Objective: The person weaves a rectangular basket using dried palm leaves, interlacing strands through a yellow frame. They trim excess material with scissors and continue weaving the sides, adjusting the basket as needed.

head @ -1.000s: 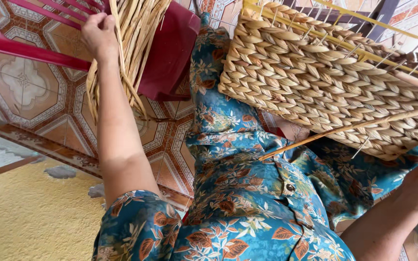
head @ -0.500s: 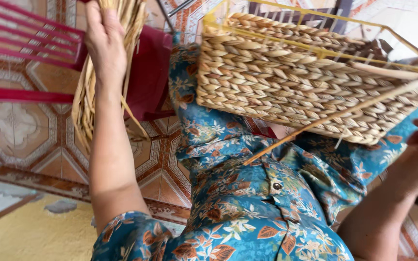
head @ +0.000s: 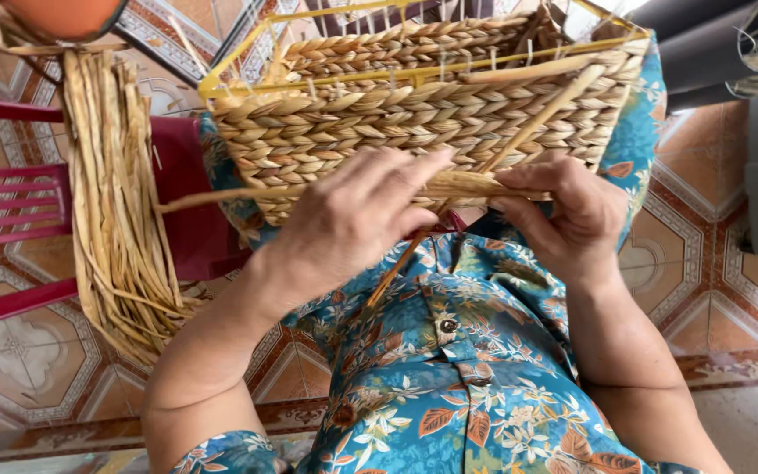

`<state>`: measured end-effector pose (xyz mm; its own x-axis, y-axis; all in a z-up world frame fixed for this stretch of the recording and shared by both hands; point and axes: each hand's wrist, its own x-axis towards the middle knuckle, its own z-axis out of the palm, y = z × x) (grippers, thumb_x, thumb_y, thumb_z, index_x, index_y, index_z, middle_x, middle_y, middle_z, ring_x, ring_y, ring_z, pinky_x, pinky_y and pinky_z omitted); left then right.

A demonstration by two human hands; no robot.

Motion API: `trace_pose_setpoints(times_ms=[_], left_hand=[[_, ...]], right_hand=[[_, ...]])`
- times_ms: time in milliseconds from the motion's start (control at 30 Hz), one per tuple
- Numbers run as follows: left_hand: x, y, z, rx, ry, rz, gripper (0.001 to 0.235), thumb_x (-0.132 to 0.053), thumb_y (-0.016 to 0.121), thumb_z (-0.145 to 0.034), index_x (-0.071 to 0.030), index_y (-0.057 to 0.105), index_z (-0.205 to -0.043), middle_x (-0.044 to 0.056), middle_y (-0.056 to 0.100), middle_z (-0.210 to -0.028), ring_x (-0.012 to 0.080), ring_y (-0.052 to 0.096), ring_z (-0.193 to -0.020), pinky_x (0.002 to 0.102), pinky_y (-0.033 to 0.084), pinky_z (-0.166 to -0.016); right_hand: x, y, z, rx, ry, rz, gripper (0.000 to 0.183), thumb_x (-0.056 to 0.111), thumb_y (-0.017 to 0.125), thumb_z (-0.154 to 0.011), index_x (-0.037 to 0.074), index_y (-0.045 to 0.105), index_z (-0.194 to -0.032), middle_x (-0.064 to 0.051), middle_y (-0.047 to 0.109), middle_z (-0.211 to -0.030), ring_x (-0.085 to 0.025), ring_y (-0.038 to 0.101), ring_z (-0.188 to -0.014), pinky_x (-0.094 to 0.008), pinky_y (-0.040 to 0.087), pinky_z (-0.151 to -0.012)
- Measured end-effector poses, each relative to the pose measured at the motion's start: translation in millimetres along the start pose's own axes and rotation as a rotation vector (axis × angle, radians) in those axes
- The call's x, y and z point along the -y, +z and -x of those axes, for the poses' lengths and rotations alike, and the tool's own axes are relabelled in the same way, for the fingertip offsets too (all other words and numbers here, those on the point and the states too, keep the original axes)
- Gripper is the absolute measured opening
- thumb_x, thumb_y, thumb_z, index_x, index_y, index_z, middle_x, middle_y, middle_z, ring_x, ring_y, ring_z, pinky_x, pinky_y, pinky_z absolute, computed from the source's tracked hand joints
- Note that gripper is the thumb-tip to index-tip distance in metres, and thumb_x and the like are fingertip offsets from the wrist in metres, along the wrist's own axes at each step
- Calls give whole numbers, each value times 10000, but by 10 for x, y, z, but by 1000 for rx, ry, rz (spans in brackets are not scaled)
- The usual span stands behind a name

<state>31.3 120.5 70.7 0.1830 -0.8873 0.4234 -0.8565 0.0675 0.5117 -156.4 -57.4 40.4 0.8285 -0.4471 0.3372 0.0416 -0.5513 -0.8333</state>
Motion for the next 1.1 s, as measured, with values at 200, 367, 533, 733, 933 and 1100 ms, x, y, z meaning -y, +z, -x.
trace_pose_setpoints(times_ms=[200, 367, 533, 733, 933, 1100], left_hand=[[10, 373, -75, 75, -34, -48, 283, -170, 740, -971, -32, 648, -1201, 61, 637, -863, 185, 695, -745, 287, 588, -591], [-141, 426, -135, 87, 157, -103, 99, -97, 685, -973, -83, 611, -909, 19, 570, -762, 145, 655, -702, 294, 547, -550], [-446, 53, -150, 199, 370, -126, 151, -148, 661, -931, -116, 570, -814, -14, 484, -662, 110, 539, -565, 269, 398, -415], [-756, -262, 179, 263, 490, -33, 224, -226, 630, -1034, -71, 572, -883, -17, 447, -726, 106, 475, -610, 259, 333, -498], [-793, -317, 230, 262, 524, -54, 238, -242, 624, -1057, -68, 594, -897, -39, 424, -719, 87, 443, -590, 238, 303, -495], [-806, -304, 208, 281, 538, -52, 218, -231, 638, -1022, -75, 584, -879, -36, 428, -715, 84, 452, -593, 239, 301, -490]], right_hand=[[-63, -139, -7, 27, 106, -55, 254, 90, 806, -981, -15, 625, -1125, -128, 695, -1035, -197, 652, -901, -292, 539, -793], [242, -346, -146, 387, -294, 694, 639, 431, 740, -776, -36, 655, -1204, -125, 654, -905, -269, 640, -819, -419, 516, -786], [573, -355, -196, 736, -345, 476, 284, 321, 721, -820, 70, 599, -873, -87, 618, -788, -262, 627, -731, -401, 471, -699], [797, -457, 22, 830, -482, 94, 300, 299, 739, -887, 103, 518, -835, -40, 511, -750, -229, 553, -687, -382, 443, -661], [768, -544, 141, 949, -356, -48, 316, 325, 734, -924, 118, 513, -833, -47, 505, -780, -243, 550, -740, -392, 447, -675], [673, -633, 230, 995, -276, -161, 293, 285, 713, -959, 100, 514, -848, -63, 514, -812, -254, 547, -760, -399, 461, -694]])
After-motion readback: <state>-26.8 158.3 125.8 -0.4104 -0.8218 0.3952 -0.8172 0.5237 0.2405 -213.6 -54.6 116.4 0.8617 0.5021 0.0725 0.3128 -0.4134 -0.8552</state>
